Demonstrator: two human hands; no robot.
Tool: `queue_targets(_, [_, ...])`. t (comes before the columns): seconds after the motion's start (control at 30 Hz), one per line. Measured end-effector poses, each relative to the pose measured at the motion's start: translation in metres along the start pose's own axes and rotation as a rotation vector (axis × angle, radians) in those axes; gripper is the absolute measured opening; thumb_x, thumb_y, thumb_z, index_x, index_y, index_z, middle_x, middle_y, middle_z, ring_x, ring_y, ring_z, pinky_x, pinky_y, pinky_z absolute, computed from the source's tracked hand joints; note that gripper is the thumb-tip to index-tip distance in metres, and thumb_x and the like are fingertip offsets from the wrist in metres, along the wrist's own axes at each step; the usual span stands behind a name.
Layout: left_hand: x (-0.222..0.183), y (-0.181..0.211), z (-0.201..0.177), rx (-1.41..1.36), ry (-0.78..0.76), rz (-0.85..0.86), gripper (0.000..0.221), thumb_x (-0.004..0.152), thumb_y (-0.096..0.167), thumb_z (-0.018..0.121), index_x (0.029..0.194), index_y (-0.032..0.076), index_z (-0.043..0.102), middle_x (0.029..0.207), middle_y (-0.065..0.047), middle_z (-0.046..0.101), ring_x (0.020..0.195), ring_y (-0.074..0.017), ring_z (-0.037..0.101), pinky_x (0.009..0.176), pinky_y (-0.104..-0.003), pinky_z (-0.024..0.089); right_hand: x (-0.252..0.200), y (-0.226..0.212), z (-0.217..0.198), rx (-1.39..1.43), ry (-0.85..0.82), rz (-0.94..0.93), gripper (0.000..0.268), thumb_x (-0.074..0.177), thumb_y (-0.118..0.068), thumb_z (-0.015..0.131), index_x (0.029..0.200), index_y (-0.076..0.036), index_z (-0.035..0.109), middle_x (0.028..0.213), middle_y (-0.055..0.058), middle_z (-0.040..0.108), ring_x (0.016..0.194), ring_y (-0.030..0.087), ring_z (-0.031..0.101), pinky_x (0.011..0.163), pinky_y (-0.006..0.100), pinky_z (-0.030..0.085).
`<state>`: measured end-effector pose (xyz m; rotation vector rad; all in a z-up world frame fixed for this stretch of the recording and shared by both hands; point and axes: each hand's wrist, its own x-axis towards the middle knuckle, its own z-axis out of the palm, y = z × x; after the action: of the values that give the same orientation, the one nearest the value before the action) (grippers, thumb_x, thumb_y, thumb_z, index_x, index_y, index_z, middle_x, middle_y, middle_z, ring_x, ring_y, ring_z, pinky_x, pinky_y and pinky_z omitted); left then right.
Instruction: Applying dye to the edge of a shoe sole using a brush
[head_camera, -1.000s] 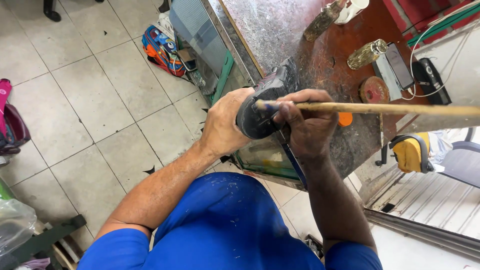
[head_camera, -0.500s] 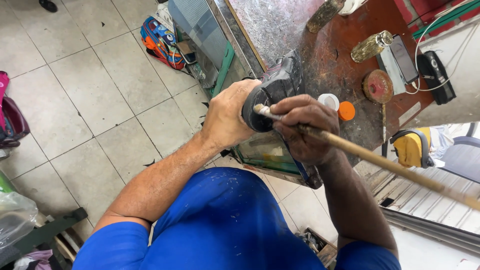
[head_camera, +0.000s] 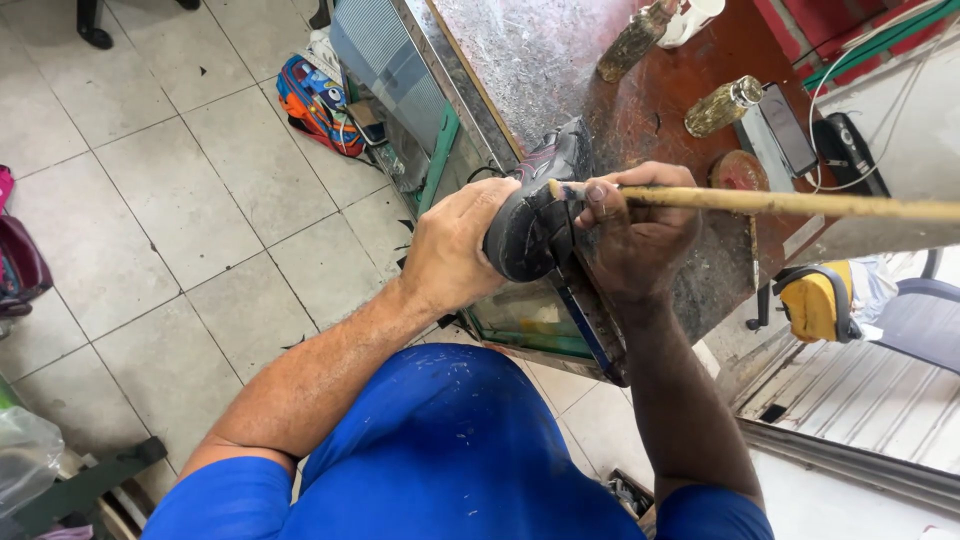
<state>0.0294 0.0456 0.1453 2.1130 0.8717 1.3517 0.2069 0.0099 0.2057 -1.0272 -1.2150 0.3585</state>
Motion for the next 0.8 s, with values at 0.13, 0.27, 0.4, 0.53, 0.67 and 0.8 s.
queue_targets(0.13, [0.003, -0.001, 0.001, 0.0, 0.004, 0.008, 0.065, 0.07, 0.027, 0.086, 0.129, 0.011, 0.064, 0.122, -0.01, 0.068, 0.115, -0.0311, 0.07, 0.1, -0.044, 0.057, -0.001, -0.015, 0.003, 0.055, -0.158, -0.161, 0.027, 0.097, -0.007, 0.076, 0.095, 0.002, 0.051, 0.089, 0.028, 0.07, 0.063, 0.023, 0.07, 0.052, 0.029, 0.06])
queue_targets(0.27, [0.004, -0.003, 0.0, 0.014, -0.014, -0.016, 0.066, 0.069, 0.026, 0.087, 0.13, 0.011, 0.064, 0.123, -0.009, 0.067, 0.116, -0.0304, 0.069, 0.101, -0.043, 0.057, 0.001, -0.037, 0.004, 0.013, -0.4, -0.316, 0.024, 0.091, -0.007, 0.079, 0.081, -0.001, 0.057, 0.09, 0.024, 0.075, 0.071, 0.028, 0.075, 0.056, 0.032, 0.061])
queue_targets(0.4, [0.006, 0.002, -0.003, -0.014, -0.006, -0.032, 0.064, 0.072, 0.026, 0.086, 0.13, 0.011, 0.064, 0.122, -0.009, 0.067, 0.117, -0.0308, 0.069, 0.1, -0.044, 0.057, 0.0, -0.056, -0.001, 0.035, -0.515, -0.371, 0.009, 0.088, -0.005, 0.074, 0.083, -0.007, 0.067, 0.09, 0.023, 0.076, 0.065, 0.027, 0.072, 0.052, 0.034, 0.06])
queue_targets(0.53, [0.007, 0.002, -0.001, -0.025, -0.014, -0.029, 0.066, 0.071, 0.031, 0.089, 0.128, 0.011, 0.065, 0.122, -0.01, 0.068, 0.117, -0.0316, 0.069, 0.1, -0.044, 0.057, 0.0, -0.043, -0.011, 0.002, -0.594, -0.297, 0.011, 0.09, -0.005, 0.074, 0.085, -0.006, 0.065, 0.086, 0.019, 0.075, 0.065, 0.03, 0.072, 0.054, 0.035, 0.059])
queue_targets(0.67, [0.008, 0.014, -0.006, -0.002, -0.006, 0.013, 0.061, 0.074, 0.024, 0.084, 0.13, 0.011, 0.064, 0.122, -0.01, 0.067, 0.116, -0.0324, 0.069, 0.1, -0.045, 0.057, 0.009, -0.022, -0.001, -0.029, -0.259, -0.192, 0.023, 0.101, -0.015, 0.073, 0.098, 0.0, 0.055, 0.079, 0.023, 0.072, 0.055, 0.019, 0.067, 0.047, 0.027, 0.058])
queue_targets(0.8, [0.003, 0.011, -0.007, -0.001, -0.02, 0.005, 0.06, 0.075, 0.022, 0.082, 0.131, 0.009, 0.063, 0.123, -0.012, 0.067, 0.115, -0.0339, 0.069, 0.099, -0.045, 0.057, 0.004, 0.025, -0.023, -0.082, -0.135, -0.003, 0.025, 0.101, -0.005, 0.072, 0.099, 0.005, 0.049, 0.081, 0.025, 0.069, 0.054, 0.018, 0.066, 0.048, 0.031, 0.061])
